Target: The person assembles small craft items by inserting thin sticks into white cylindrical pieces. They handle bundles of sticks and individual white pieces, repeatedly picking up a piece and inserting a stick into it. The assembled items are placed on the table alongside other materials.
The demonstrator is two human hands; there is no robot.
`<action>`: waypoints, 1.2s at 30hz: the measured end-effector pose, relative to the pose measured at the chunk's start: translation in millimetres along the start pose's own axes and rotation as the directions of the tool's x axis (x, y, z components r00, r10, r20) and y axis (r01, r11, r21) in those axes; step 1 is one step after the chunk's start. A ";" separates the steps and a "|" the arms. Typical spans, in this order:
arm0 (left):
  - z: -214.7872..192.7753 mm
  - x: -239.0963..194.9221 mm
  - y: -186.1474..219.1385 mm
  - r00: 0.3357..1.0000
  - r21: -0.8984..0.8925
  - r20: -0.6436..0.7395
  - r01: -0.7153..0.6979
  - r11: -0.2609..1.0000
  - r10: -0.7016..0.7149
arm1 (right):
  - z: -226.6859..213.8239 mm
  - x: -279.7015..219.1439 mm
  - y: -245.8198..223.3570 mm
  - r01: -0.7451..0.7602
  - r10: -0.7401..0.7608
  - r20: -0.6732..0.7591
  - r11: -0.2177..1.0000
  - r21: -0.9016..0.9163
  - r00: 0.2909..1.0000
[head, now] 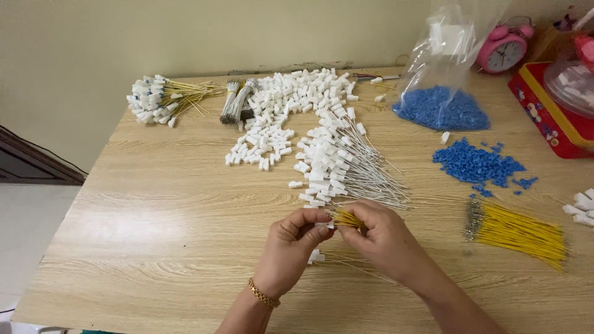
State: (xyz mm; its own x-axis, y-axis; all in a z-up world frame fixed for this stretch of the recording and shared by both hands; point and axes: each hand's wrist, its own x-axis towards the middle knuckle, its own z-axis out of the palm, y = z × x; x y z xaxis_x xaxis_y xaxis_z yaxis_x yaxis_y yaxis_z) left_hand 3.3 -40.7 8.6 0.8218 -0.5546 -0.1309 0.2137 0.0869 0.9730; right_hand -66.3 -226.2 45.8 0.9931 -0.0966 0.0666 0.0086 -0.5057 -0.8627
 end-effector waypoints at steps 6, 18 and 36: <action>-2.8 -1.5 -13.9 1.000 0.041 -0.027 -0.008 0.999 0.009 | 6.4 1.7 15.3 0.085 -0.084 0.016 0.996 -0.015 0.996; -26.8 -1.3 6.8 0.997 0.675 0.025 -0.067 0.735 0.068 | -20.0 6.8 52.1 -0.109 0.144 -0.111 0.955 0.276 0.983; -37.9 78.0 3.6 0.877 0.908 0.024 -0.220 0.357 0.480 | -17.1 3.9 44.5 -0.170 0.252 -0.059 0.789 0.590 0.966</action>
State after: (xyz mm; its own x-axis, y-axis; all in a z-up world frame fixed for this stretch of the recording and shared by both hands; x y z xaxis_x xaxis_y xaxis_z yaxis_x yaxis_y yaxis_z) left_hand 88.2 -52.3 -5.3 0.8106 -0.4641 0.3570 -0.5841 -0.5981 0.5488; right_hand -64.1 -263.7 16.2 0.9545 -0.2711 -0.1239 -0.0932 0.1234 -0.9880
